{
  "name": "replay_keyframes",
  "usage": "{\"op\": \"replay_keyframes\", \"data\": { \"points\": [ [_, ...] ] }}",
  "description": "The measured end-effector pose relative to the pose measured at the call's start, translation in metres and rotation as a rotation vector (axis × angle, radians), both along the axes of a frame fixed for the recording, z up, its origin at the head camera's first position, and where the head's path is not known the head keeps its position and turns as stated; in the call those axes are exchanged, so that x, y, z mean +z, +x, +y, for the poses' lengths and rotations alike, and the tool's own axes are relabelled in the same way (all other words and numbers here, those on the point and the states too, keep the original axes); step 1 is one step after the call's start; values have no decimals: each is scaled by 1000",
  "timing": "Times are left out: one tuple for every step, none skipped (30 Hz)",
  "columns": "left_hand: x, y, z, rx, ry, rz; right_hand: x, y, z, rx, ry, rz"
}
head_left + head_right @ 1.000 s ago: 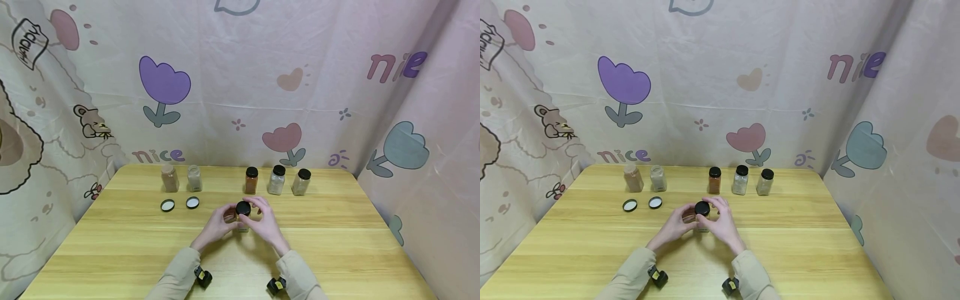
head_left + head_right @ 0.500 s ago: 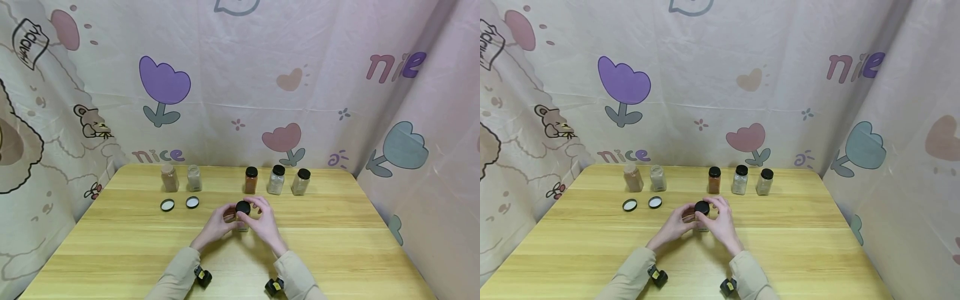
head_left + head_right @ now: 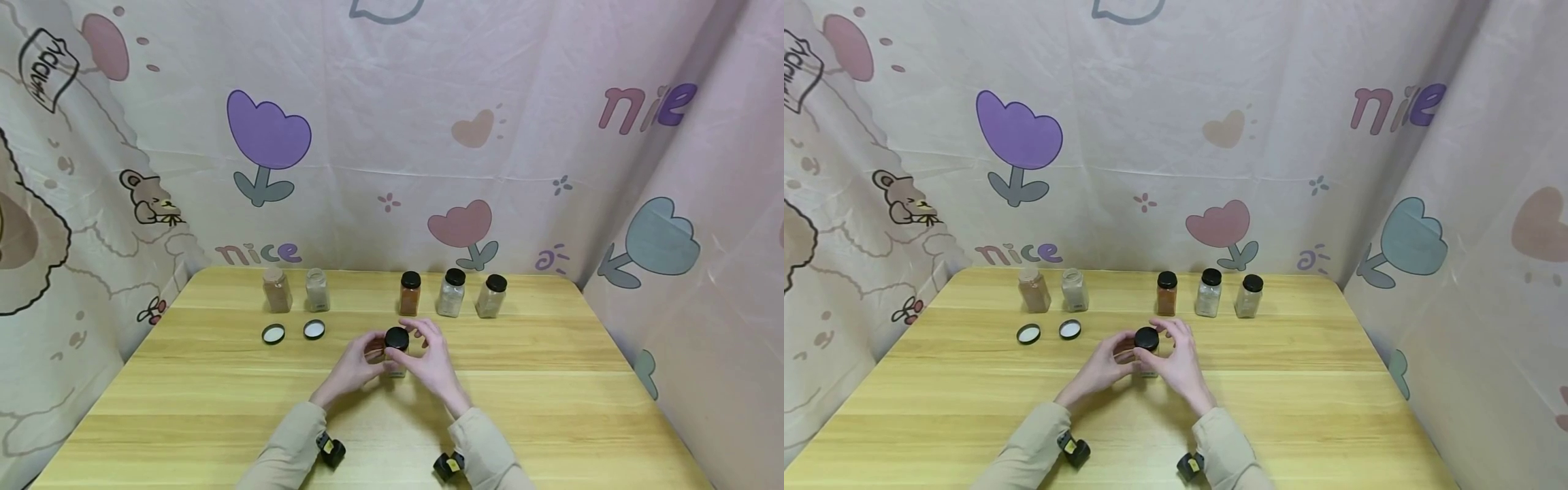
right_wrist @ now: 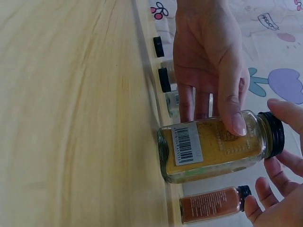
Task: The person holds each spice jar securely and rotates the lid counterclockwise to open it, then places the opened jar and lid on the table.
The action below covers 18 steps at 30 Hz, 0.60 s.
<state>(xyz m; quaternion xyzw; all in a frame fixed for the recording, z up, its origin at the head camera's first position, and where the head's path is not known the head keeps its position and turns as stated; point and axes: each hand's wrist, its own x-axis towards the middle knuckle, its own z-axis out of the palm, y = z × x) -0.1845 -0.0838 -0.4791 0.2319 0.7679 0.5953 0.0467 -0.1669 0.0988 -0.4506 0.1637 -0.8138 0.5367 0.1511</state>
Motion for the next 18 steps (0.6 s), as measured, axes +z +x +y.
{"op": "replay_keyframes", "data": {
  "points": [
    [0, 0, 0, -3, -4, 2, 0, 0, 0, -5, -6, 1],
    [0, -1, -1, -7, -3, 1, 0, 0, 0, -8, -10, 3],
    [-1, -1, -1, -10, -7, 2, -1, 0, 0, -10, -16, 6],
    [-1, -1, -1, -12, -5, -2, -1, -1, 0, -10, -19, 12],
    [-1, -2, -2, -13, -7, -3, -2, -1, 0, -10, -20, 14],
    [-1, -3, -2, -14, -8, -6, -2, -1, 0, -7, -21, 15],
    [-1, -3, -2, -14, -11, -9, -3, -1, 0, -3, -18, 18],
    [-1, -4, -2, -14, -12, -12, -3, -1, 1, 4, -16, 17],
    [-1, -4, -3, -15, -15, -13, -3, -1, 1, 12, -14, 17],
    [-1, -5, -3, -17, -15, -13, -3, -1, 2, 20, -12, 14],
    [-1, -5, -3, -18, -18, -14, -3, -1, 2, 29, -8, 12],
    [-1, -6, -4, -21, -17, -14, -3, -1, 2, 35, -5, 9],
    [-1, -6, -4, -26, -15, -13, -3, -1, 3, 40, -2, 5],
    [-1, -6, -5, -32, -15, -11, -3, -1, 3, 43, 1, 2],
    [0, -6, -5, -36, -17, -6, -3, -1, 3, 43, 3, 0],
    [0, -6, -5, -40, -18, -4, -3, -1, 3, 40, 5, -2],
    [1, -7, -5, -45, -18, -3, -2, -1, 2, 37, 5, -5],
    [1, -7, -6, -50, -16, -2, -2, -1, 2, 32, 4, -6]
  ]
}}
